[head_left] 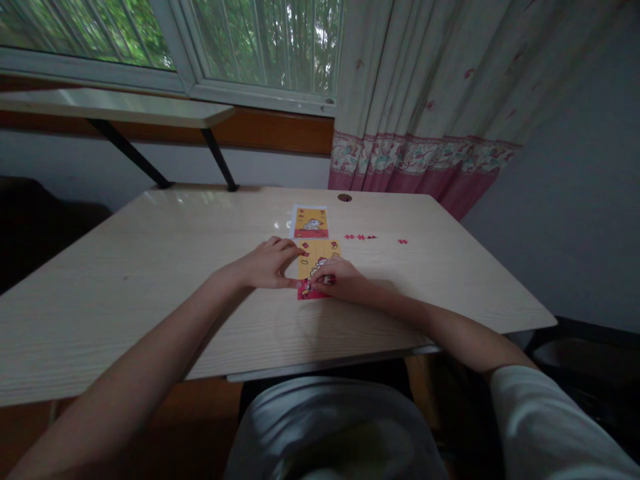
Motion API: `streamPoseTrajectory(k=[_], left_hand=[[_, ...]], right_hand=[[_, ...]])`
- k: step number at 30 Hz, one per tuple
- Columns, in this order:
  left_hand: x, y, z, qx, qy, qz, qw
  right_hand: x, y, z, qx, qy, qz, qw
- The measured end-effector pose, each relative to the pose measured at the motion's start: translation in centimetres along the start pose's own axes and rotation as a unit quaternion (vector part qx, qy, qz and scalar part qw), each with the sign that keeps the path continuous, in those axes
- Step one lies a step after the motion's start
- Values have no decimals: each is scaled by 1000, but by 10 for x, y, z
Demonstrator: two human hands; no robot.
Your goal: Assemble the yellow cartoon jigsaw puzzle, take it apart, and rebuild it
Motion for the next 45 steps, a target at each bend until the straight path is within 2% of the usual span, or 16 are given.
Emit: streamPoseTrajectory(k=[6,12,17,23,30,37,45], left_hand=[[0,0,-1,4,7,3,1000],[0,0,-1,6,13,3,1000],[1,0,0,9,17,6,1000],[-1,0,-2,8,7,2,1000],[-1,0,-2,6,12,3,1000],[0,0,-1,6,10,9,1000],[0,0,-1,4,9,9,1000]], right_hand=[[-3,3,-13,96,66,-12,993],[-4,9,-25,119,161,-67,978],[-6,13,-28,132,156,-102,973],[-4,12,-19,114,82,-88,986],[6,8,-8,69,70,5,995],[3,5,-7,51,48,0,998],[4,3,6,-20,-36,-21,999]])
Point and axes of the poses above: each hand's wrist, its own y-axis away from the middle knuckle, its own x-axis out of the back of the hand, z = x × y, the point moved 9 cm from there along -y, towards the middle knuckle, and after that the axes turned 1 degree about x, right-handed, at the moved point
